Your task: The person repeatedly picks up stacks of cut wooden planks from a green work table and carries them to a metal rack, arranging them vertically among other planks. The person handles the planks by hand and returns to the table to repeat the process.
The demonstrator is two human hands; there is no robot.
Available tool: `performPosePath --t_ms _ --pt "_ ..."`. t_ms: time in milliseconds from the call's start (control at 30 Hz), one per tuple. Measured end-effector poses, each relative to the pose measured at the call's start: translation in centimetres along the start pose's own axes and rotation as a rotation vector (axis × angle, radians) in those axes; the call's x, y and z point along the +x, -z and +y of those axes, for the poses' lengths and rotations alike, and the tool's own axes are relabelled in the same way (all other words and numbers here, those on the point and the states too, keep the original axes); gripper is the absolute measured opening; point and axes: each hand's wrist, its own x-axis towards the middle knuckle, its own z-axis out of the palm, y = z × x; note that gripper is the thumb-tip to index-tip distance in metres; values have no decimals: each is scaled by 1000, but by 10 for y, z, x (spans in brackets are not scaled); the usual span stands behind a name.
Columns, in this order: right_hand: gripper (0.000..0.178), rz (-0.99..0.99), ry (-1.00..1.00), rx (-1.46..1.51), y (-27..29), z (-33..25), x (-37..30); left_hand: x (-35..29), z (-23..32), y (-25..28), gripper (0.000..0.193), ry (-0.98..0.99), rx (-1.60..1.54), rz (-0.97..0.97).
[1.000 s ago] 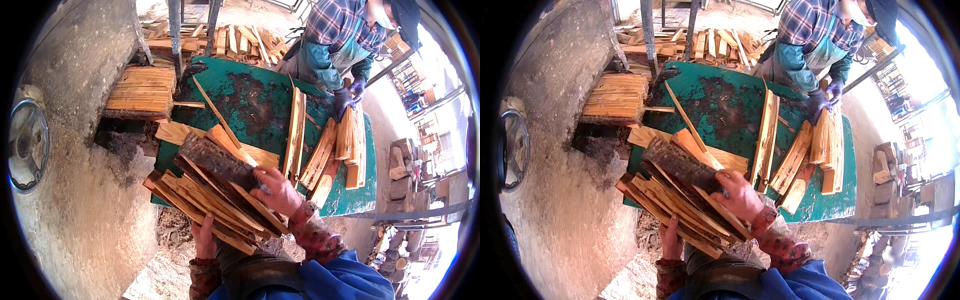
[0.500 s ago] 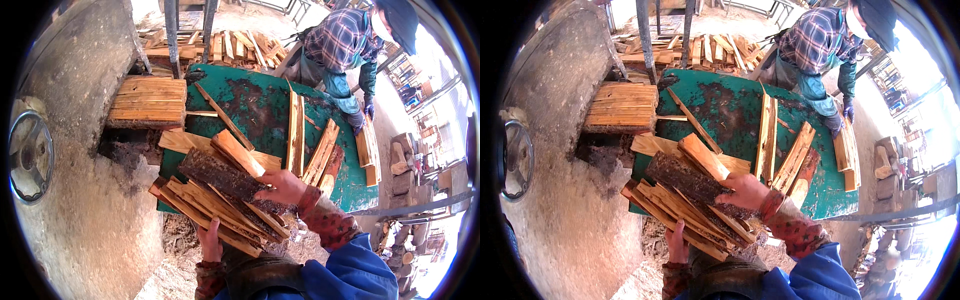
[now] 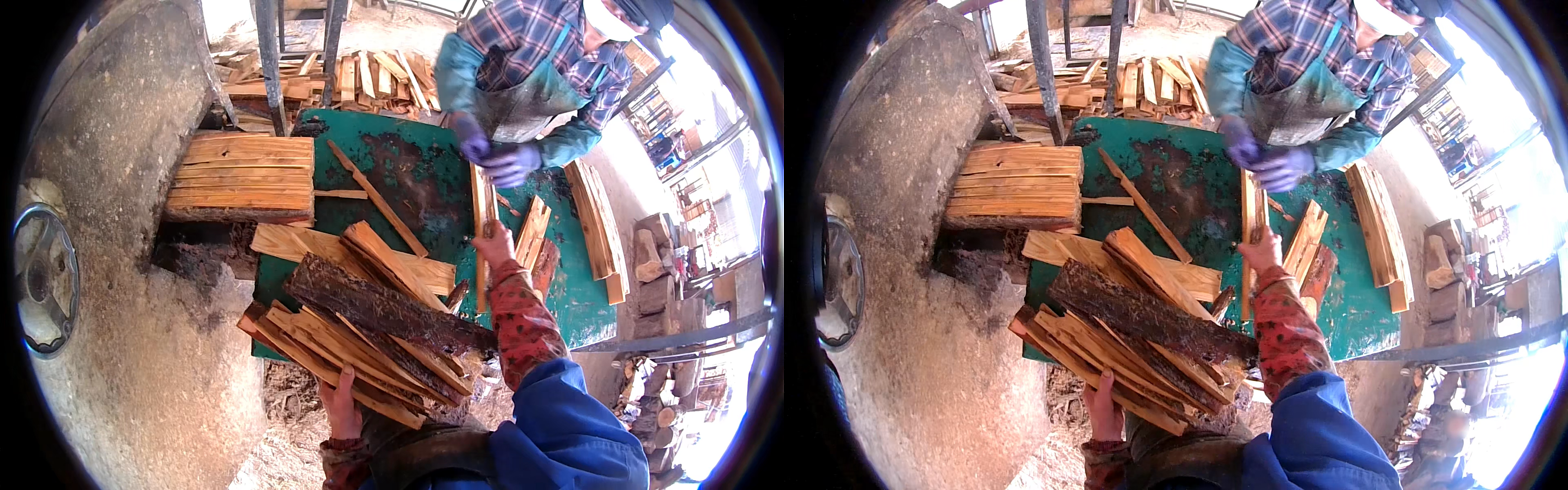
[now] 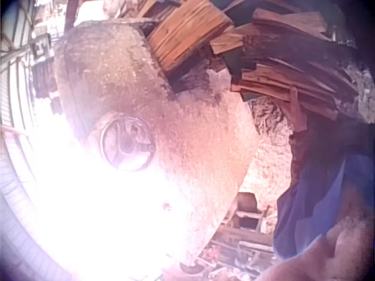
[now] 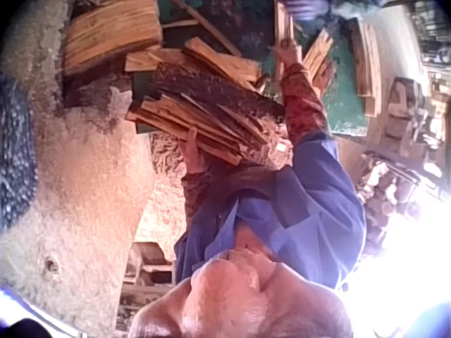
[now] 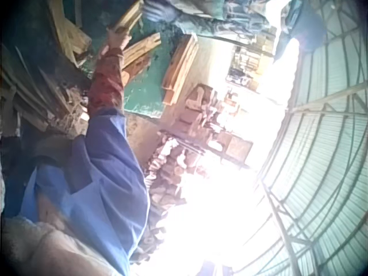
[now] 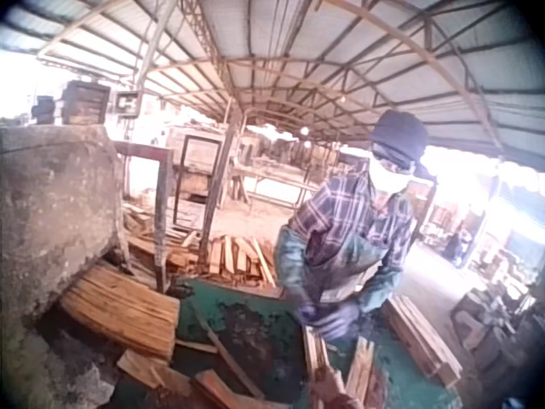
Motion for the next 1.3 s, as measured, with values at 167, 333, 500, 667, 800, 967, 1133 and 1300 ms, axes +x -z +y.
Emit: performPosePath --t_ms 167,333,500,667,800,967,1133,1300 --pt "80 44 145 22 39 20 -42 -3 1 2 63 25 -8 22" --pt "74 118 -131 242 102 115 -156 3 -7 14 56 -21 49 29" --pt "75 103 -410 479 163 128 -230 -2 0 7 54 48 18 31" --pt "73 166 -236 510 166 70 -267 1 10 9 57 68 48 53" --pt "82 32 79 328 169 11 -268 6 7 14 58 68 29 -23" --pt "84 -306 468 262 158 -76 -219 6 14 8 56 72 39 -16" --pt "74 -554 800 239 88 -114 -151 8 12 10 51 72 12 -3" --pt "46 -945 474 502 41 -88 -124 4 12 16 52 46 28 -84"
